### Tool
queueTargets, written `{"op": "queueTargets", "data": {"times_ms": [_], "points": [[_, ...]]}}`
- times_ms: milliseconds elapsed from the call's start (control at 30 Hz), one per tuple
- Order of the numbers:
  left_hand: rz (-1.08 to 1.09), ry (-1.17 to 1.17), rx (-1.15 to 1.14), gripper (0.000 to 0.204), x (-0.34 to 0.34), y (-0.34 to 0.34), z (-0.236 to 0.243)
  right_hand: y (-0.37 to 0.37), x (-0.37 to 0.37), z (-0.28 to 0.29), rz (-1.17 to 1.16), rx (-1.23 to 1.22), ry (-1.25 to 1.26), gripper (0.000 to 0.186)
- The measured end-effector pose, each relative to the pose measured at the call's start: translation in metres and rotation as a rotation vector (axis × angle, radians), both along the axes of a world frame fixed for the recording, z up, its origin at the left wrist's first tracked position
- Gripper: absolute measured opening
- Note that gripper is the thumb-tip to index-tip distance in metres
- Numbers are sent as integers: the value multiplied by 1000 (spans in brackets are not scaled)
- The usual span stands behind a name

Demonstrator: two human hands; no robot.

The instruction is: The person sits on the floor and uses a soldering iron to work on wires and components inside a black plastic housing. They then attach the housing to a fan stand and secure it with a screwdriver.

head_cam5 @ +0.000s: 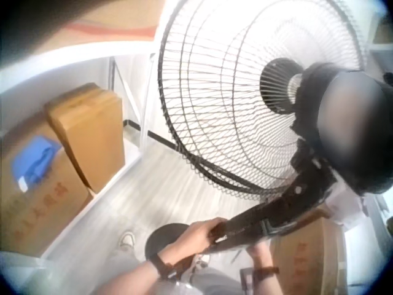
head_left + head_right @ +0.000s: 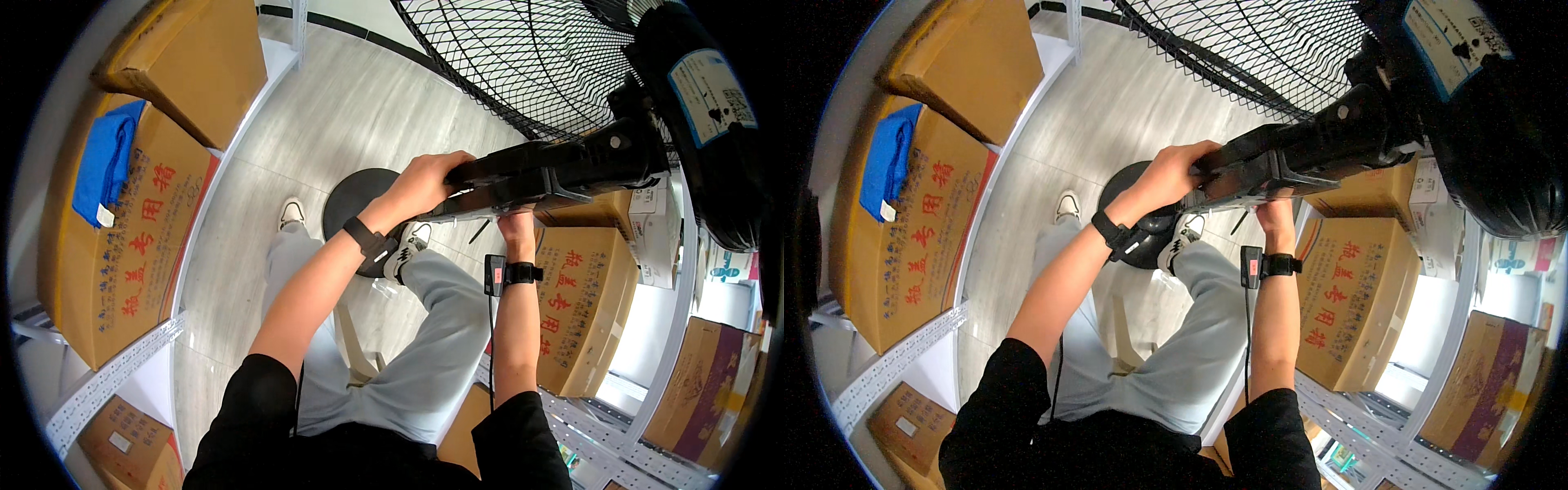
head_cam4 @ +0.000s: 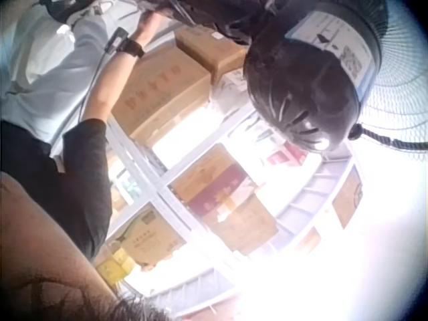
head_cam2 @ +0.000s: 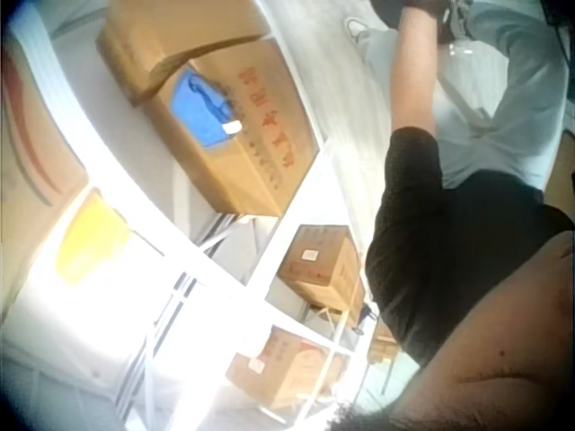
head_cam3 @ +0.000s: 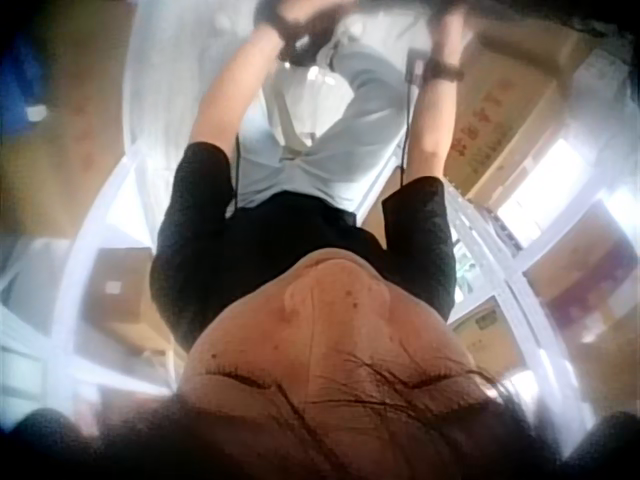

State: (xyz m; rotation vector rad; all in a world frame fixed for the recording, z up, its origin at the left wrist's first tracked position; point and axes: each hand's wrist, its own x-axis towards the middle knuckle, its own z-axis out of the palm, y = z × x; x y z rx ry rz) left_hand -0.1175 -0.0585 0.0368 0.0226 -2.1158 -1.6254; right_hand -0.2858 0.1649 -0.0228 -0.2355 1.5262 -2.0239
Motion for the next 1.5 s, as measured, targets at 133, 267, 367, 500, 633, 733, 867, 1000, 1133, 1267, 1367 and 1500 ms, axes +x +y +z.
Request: {"op": "queueTargets", "data": {"times_ms": [133,267,367,500,633,733,867,1000,1133,1267,1367,1500], "points": [[-104,-45,-11,42,0,-11,8,-18,12,9,-96,-30,-25,39],[-296,-71,227,51,-1,-18,0,-8,0,-8,-18,-144,50,42],[-367,-30,586,57,7,-22,-24,-12,7,-12,-45,-182,70,39],[-347,-79,640,65,19,-20,-55,-18,17,-11,-97,-200,119,37],[-298,-239,618,72,27,-12,-90,-21,26,1,-86,-210,95,38],[-203,-263,572,70,19,2,-113,-20,26,3,-65,-212,72,39],[-279,-215,759,63,19,6,-116,-9,21,-2,-5,-204,89,42],[-316,-204,929,56,25,7,-110,-8,21,-2,-101,-139,70,43],[-328,-204,914,53,26,8,-107,5,24,5,79,-95,-53,41],[-270,-195,818,49,23,12,-113,4,39,-11,137,-105,20,35],[-274,-200,795,47,21,10,-114,5,47,-28,92,-7,104,27],[-254,-243,698,49,24,7,-113,-3,67,-25,-48,159,-57,21]]}}
